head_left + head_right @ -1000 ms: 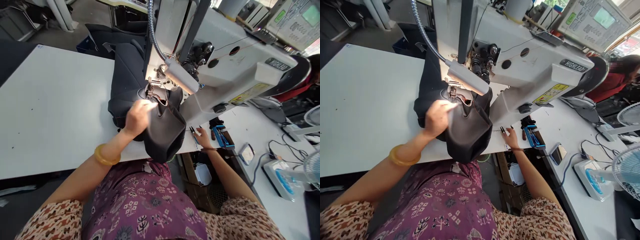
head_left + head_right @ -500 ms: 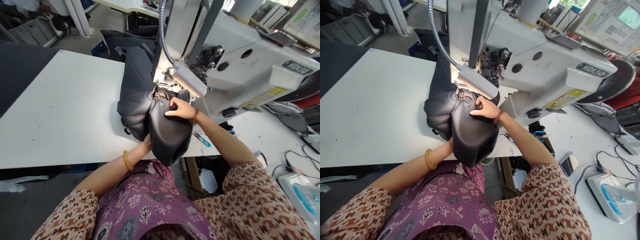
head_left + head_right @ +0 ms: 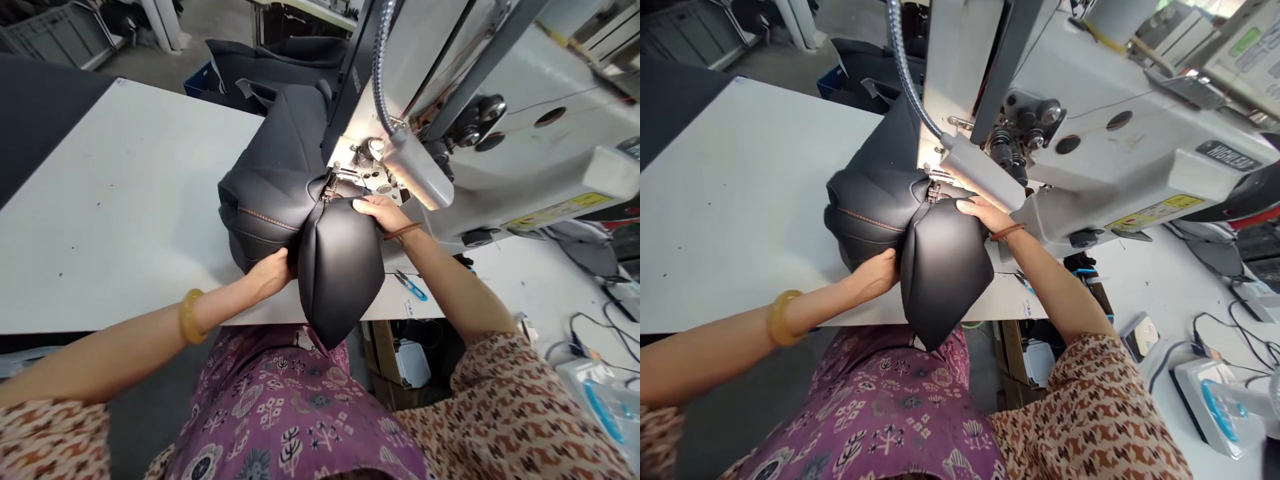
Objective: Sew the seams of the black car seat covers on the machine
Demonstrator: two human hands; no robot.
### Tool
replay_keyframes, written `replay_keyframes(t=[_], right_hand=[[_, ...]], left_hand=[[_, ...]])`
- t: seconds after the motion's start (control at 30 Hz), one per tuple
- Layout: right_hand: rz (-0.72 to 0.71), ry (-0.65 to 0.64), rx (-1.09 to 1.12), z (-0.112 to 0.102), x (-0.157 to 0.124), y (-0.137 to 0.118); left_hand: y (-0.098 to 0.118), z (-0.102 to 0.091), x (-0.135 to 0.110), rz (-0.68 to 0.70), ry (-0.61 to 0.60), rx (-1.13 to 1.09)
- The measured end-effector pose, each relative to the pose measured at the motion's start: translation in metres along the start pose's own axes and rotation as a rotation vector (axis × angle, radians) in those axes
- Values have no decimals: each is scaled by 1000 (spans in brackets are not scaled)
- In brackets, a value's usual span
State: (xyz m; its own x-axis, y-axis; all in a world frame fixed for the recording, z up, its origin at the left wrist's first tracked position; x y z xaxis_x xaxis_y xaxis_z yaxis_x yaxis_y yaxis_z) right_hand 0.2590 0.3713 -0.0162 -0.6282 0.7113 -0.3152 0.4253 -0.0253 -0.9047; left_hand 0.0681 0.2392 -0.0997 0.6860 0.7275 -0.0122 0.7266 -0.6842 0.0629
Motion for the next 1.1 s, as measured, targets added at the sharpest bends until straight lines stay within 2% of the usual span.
replay_keyframes(t=[0.03,0.1,0.17,0.2,0.27,0.37,0.43,0.5,0.6,0.77,0.83,0.9,1.0,1.07,1.1], right_hand=[[-19,69,1,-1,-1,2],[-80,226,-164,-3,-10,2],[-192,360,-471,-1,-27,-8],[-260,382,-643,3,-35,-16],[-390,292,-948,20,-48,-34],[-526,-41,-1214,54,-49,-53],[-556,-216,-1332,74,-41,-56],[-551,-282,-1415,85,-32,-50],[-567,-215,-1445,81,-33,-38],[-564,9,-1538,36,-58,-27],[-546,45,-1552,28,-62,-28],[-559,7,-1549,34,-59,-31],[-593,-79,-1514,57,-43,-41],[-570,-144,-1456,69,-31,-47],[-549,-163,-1411,73,-27,-49]], left_hand=[[-5,-7,-13,22,-4,35],[-9,-24,-38,70,39,153],[-7,-41,-59,99,128,311],[-4,-49,-68,108,174,388],[2,-63,-80,124,241,485],[9,-85,-89,151,289,553],[7,-99,-90,125,305,582],[-1,-109,-88,68,325,587],[-20,-106,-79,-17,337,576],[-46,-74,-57,-90,343,615],[-50,-64,-48,-86,380,610],[-54,-59,-37,-87,428,589],[-63,-60,-23,-141,496,486],[-70,-65,-12,-136,454,372],[-74,-68,-6,-115,393,316]])
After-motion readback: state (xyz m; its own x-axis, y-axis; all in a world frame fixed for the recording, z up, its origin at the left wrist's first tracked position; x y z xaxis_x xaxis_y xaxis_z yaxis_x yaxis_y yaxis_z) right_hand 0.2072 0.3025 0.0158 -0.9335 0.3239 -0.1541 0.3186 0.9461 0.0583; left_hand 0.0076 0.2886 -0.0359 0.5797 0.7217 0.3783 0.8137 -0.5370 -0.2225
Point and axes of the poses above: each hand's wrist, its own x-axis towards the middle knuckle, its own z-axis out of the palm, y = z × x, the point moved 4 cm from there along x, towards the middle knuckle, and after that the axes turned 14 degrees about -y, right-handed, at the moved point
